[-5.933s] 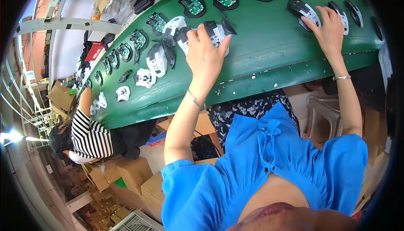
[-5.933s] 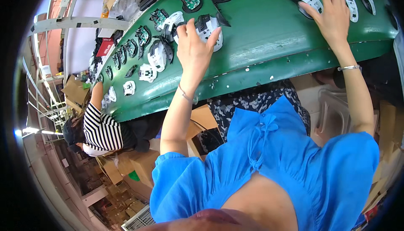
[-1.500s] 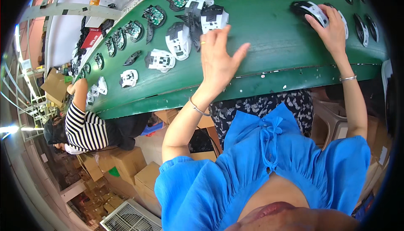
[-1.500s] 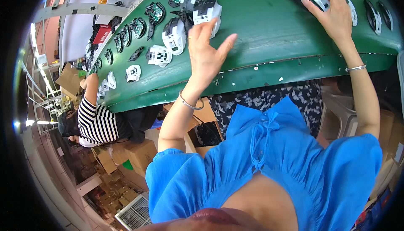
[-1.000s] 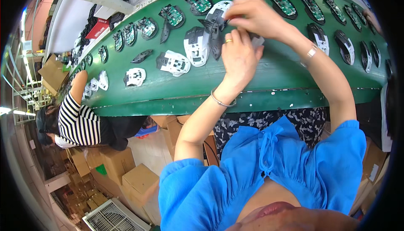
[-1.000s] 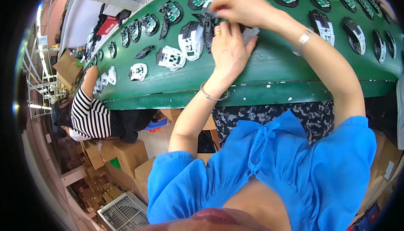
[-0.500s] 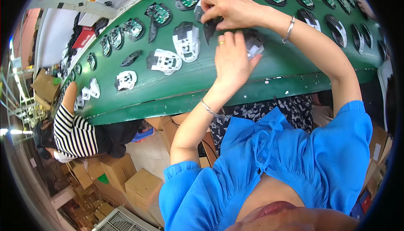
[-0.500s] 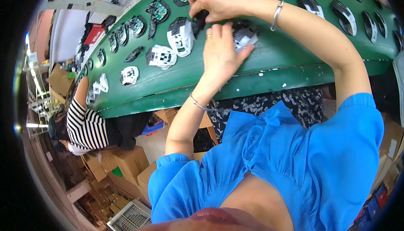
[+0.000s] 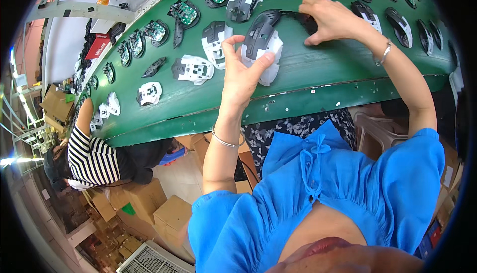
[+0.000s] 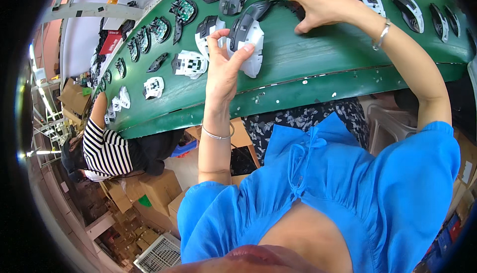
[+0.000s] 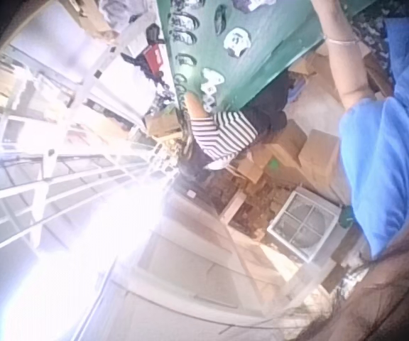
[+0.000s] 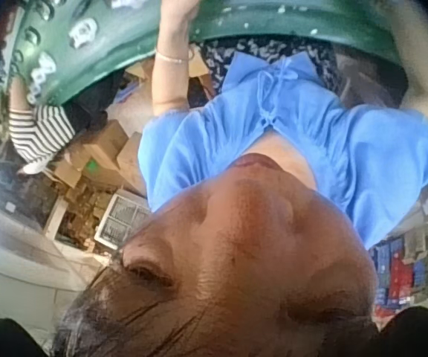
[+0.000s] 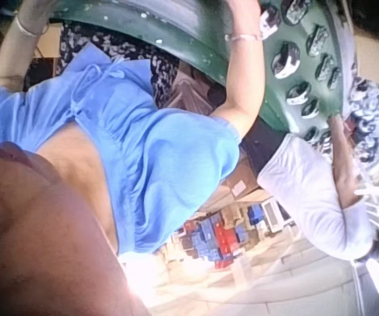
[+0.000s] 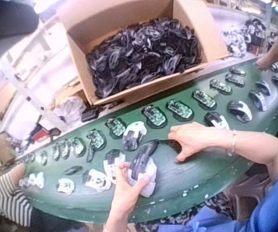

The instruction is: The person assembles computer mice by hand, combining outer shells with internal circuit boards and plastic components on a production line.

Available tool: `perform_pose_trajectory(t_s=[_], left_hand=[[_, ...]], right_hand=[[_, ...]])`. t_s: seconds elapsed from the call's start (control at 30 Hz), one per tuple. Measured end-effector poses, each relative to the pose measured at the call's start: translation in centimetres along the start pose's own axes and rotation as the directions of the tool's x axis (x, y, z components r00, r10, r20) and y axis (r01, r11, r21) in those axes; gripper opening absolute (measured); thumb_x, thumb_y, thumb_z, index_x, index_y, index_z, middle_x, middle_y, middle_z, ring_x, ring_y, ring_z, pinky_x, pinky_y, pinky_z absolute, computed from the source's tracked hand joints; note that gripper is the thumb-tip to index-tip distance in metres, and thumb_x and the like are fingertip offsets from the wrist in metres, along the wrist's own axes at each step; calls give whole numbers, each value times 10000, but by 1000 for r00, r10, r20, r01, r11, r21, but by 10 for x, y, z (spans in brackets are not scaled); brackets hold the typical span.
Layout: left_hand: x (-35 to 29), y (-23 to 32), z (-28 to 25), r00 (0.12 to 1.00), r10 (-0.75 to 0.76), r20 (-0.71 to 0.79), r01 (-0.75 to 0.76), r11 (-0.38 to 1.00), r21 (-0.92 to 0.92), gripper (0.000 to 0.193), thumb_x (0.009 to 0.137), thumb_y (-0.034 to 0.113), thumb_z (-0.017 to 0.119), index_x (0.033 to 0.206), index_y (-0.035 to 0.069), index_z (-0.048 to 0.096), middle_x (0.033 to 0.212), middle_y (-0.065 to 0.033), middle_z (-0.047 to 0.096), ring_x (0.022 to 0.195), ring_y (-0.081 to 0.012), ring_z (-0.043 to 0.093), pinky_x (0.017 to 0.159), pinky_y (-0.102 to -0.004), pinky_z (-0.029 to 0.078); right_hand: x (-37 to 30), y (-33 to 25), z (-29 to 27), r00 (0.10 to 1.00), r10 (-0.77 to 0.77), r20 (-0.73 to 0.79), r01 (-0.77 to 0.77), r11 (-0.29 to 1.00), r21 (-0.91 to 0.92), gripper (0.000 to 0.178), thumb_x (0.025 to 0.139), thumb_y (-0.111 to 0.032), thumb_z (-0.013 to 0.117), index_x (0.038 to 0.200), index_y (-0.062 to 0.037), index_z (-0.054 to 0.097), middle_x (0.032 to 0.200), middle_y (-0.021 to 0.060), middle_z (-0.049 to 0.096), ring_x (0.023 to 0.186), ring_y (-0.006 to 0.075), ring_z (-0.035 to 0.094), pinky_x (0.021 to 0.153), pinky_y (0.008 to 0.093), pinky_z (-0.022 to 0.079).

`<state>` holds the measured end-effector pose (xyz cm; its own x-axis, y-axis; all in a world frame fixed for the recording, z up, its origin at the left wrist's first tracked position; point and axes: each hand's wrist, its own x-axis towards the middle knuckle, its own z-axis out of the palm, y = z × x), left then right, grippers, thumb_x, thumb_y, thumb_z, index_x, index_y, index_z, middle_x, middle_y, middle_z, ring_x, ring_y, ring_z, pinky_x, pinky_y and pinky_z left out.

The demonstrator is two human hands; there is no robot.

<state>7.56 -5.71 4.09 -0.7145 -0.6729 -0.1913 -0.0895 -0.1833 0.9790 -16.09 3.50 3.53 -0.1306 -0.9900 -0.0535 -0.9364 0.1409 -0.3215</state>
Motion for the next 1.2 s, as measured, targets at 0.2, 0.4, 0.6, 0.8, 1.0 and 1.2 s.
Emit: perform_pose_trajectory(t_s=[0.2, 0.4, 0.6, 0.8, 1.0, 1.2], left_hand=[[-2, 1, -5, 989, -148, 31, 147, 899, -412, 557, 792, -4, 623, 1287, 16, 369, 1111, -117, 557, 998, -183, 565, 884, -326, 453], [-3, 23, -22, 881, 252, 400, -464, 621, 631, 663, 639, -45, 611, 1281, 80, 501, 1285, -164, 476, 1193, -298, 461, 1044, -378, 323], [-14, 31, -17, 796, 305, 523, -562, 51, 826, 666, 665, 0, 625, 1303, 135, 491, 1359, -244, 367, 1282, -429, 323, 1048, -480, 296], [-5, 13, 23, 969, 108, -222, 218, 47, 975, 747, 739, 536, 674, 1143, -71, 512, 900, -231, 630, 757, -413, 634, 709, -444, 508], [-15, 1, 15, 950, 311, 11, -109, 302, 947, 719, 715, 323, 714, 1227, -109, 454, 1017, -249, 590, 910, -339, 624, 773, -392, 511], [-25, 11, 2, 976, -131, 172, 200, 853, -482, 422, 809, 93, 598, 1197, -31, 487, 995, -97, 626, 908, -186, 622, 814, -311, 513]], right_hand=[[0, 5, 8, 1000, 11, -14, -6, 961, 275, 346, 882, -313, 576, 897, 27, 637, 924, 138, 612, 848, 292, 600, 724, 396, 480], [-6, -21, 13, 968, 220, -118, -138, 866, 481, 296, 710, -251, 736, 864, -17, 642, 800, 124, 649, 739, 285, 624, 671, 384, 486], [-10, -8, 38, 946, 243, -213, -63, 784, 617, 228, 728, -145, 736, 822, 6, 594, 598, 30, 546, 549, 84, 511, 498, 263, 414], [-29, -3, 22, 921, 387, -38, -246, 655, 714, 199, 821, -191, 680, 834, -23, 575, 619, -23, 522, 538, 29, 510, 455, 185, 387], [-53, -30, 17, 940, 322, -112, -64, 489, 870, 179, 841, -173, 664, 831, -22, 568, 643, -20, 540, 521, 39, 537, 429, 184, 399], [-57, -73, 0, 982, 184, -36, 19, 93, 995, 179, 829, -169, 697, 788, -28, 594, 628, 1, 590, 520, 45, 569, 436, 170, 408]])
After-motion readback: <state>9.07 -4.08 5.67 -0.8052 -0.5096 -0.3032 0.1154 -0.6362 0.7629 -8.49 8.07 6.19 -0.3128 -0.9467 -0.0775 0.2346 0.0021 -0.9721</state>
